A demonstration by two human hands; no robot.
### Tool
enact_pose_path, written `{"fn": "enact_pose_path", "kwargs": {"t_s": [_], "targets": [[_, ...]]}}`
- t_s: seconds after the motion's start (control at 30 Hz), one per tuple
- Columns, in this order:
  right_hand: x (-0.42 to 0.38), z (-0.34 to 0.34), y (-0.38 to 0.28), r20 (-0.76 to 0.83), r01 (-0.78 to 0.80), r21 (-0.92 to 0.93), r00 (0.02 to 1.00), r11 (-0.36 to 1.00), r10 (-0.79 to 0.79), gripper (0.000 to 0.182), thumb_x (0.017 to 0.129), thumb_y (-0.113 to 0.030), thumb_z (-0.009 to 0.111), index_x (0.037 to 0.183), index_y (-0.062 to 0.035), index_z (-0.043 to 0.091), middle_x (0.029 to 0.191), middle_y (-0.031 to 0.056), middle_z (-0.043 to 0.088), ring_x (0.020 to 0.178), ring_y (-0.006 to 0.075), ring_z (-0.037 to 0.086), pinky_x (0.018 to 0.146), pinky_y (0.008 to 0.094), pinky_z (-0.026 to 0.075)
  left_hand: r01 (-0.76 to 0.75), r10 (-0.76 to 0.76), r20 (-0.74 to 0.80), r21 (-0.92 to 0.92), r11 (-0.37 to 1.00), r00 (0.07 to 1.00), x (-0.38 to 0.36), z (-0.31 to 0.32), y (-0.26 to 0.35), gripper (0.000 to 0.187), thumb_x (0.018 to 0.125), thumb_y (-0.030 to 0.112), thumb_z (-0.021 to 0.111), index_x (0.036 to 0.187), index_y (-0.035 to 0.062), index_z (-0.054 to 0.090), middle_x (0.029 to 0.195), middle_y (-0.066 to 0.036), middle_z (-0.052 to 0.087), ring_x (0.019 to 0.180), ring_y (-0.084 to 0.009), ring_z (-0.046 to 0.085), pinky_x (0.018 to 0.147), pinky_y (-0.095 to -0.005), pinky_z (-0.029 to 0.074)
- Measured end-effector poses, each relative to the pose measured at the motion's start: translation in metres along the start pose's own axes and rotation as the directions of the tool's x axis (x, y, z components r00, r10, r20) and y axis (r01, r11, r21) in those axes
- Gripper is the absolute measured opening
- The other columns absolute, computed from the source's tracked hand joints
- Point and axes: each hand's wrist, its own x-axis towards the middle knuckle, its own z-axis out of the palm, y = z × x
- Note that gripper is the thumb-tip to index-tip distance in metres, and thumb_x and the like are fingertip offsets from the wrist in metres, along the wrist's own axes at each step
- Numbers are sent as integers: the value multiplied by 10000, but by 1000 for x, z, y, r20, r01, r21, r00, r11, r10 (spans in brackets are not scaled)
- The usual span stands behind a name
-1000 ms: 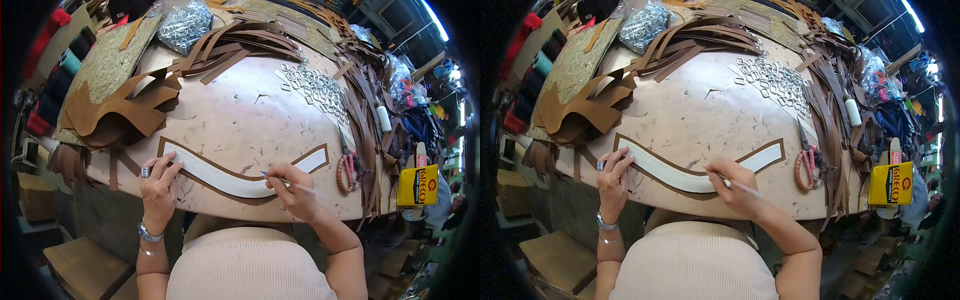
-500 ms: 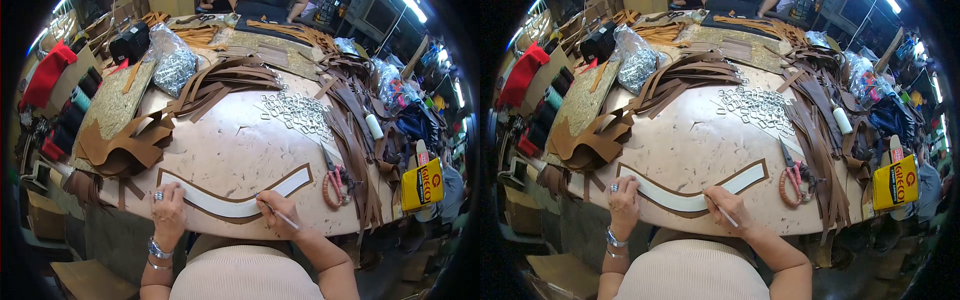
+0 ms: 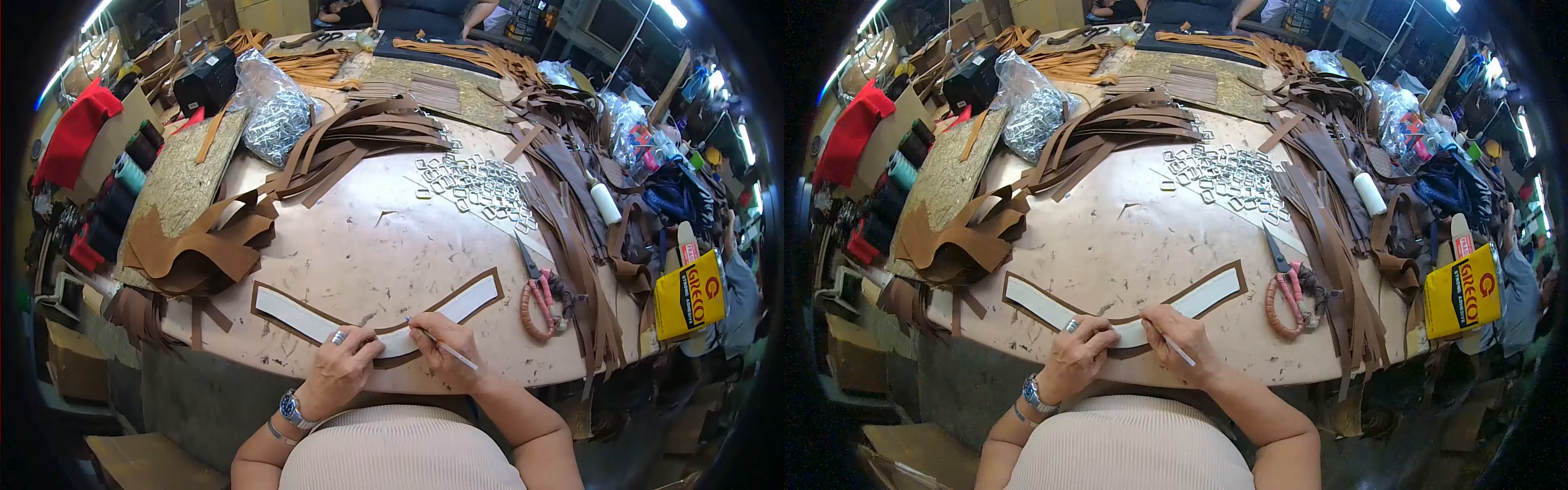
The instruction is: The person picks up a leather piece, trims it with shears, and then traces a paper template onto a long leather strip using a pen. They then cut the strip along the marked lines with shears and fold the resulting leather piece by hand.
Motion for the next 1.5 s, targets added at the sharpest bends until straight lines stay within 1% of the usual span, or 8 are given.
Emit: {"fn": "enact_pose_path", "kwargs": {"t_s": [0.23,0.33,0.43,0.53,0.63,0.83,1.0,1.5], "targets": [[0,0,2,15,-79,19,997,997,79,113,813,-24,579,909,36,571,805,137,594,694,204,589,626,268,467,43,-50,-59,-112,993,997,-2,3,-6,257,632,-45,603,872,47,598,874,-91,558,801,-282,543,678,-347,462],[1,-1,-1,-4,-90,40,996,995,90,106,813,-31,569,916,-6,563,784,144,595,674,246,609,579,291,483,70,-79,-60,-132,989,995,-1,3,-7,253,627,-58,599,858,47,612,872,-100,571,795,-280,550,676,-343,467],[0,-5,-7,113,-489,272,872,829,477,116,834,-56,560,933,5,566,784,104,608,684,172,611,593,264,487,96,-108,-72,-160,983,992,-1,3,-7,259,618,-87,581,839,41,627,875,-112,589,780,-270,567,673,-331,477],[-2,-8,0,-1,-306,298,947,904,320,128,852,-71,547,938,22,567,789,75,610,695,116,598,606,228,485,102,-115,-63,-177,979,991,-3,4,-7,271,618,-98,574,845,39,628,868,-102,585,775,-264,570,666,-325,474],[-6,-10,-4,-24,-320,456,928,830,371,97,836,-36,551,911,23,571,781,71,605,688,108,597,614,224,478,77,-97,-96,-193,978,991,-2,7,-11,261,621,-109,572,833,31,629,858,-91,585,767,-255,567,681,-321,463],[-16,-4,-12,18,-320,324,943,890,333,69,790,14,564,857,27,578,765,77,596,678,98,589,584,206,468,68,-85,-75,-201,977,994,-3,8,-15,225,645,-65,588,847,35,604,885,-80,562,807,-268,541,691,-340,452],[-18,1,-20,195,-375,283,924,883,330,63,783,-14,556,836,7,582,728,75,583,591,121,534,516,230,436,83,-95,-56,-193,978,994,-1,6,-12,213,651,-54,606,847,29,601,881,-81,559,806,-265,540,691,-341,453],[-19,22,-23,166,-239,147,962,960,215,82,721,39,592,801,20,582,710,120,582,587,209,583,534,284,465,116,-140,-59,-297,948,988,-4,10,-18,208,650,-59,621,838,24,590,893,-77,563,813,-249,542,701,-314,453]]}}
